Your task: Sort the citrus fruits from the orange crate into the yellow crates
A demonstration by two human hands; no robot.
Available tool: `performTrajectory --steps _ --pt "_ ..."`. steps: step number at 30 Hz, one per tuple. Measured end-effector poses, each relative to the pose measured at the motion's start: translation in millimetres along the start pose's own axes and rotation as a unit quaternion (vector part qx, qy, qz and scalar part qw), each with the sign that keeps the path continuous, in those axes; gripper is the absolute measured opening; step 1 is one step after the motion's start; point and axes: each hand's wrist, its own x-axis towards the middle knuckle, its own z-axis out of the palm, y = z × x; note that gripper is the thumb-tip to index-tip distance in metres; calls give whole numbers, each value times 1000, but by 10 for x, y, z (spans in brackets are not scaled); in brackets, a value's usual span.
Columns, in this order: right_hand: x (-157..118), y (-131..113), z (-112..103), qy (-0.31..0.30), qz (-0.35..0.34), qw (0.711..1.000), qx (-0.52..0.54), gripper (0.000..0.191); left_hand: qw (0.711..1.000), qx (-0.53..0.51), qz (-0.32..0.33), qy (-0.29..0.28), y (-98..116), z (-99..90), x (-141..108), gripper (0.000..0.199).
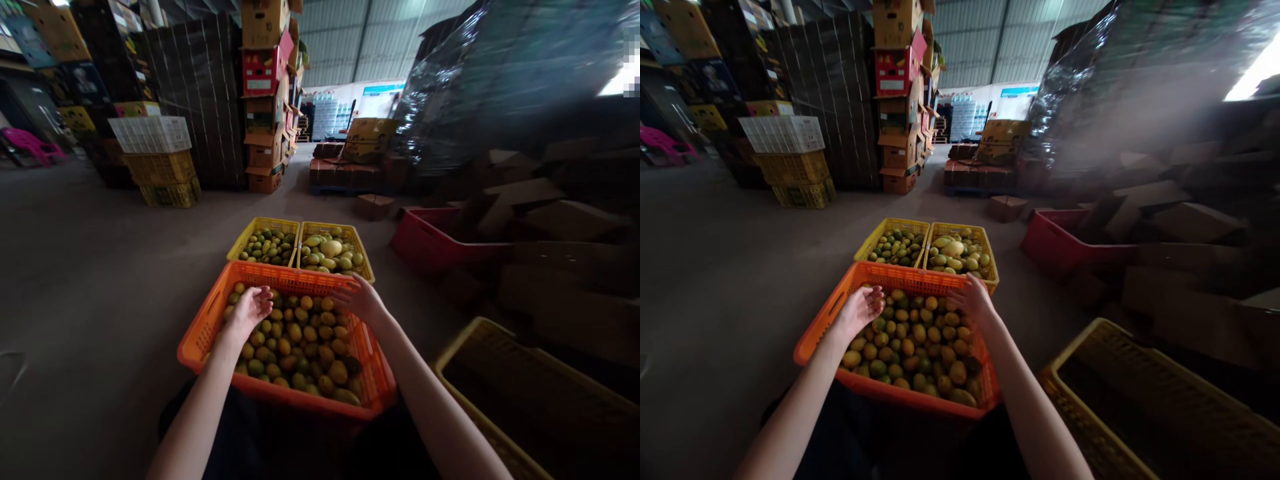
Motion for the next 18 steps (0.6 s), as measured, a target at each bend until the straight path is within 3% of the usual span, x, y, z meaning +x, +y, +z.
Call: performTrajectory --steps 4,8,13,15,16,17,18 --pt "-94 63 -117 -31 28 999 -25 6 1000 11 18 11 13 -6 11 20" --pt "-278 83 -63 -47 -29 998 26 14 999 26 27 9 -10 11 23 20" --pt "-547 -45 -45 9 -18 993 116 23 998 69 11 -1 -96 -30 100 16" --pt "-599 -76 -57 43 -26 988 148 24 990 143 0 -11 -172 -89 204 19" --pt "-608 -79 -60 58 -29 985 160 24 972 233 -8 -21 -225 -129 279 23" --pt "-608 -74 -61 71 -29 983 168 24 936 350 -20 -31 -288 -178 367 27" --pt "-601 -61 -59 82 -26 981 174 23 879 473 -38 -39 -358 -237 466 30"
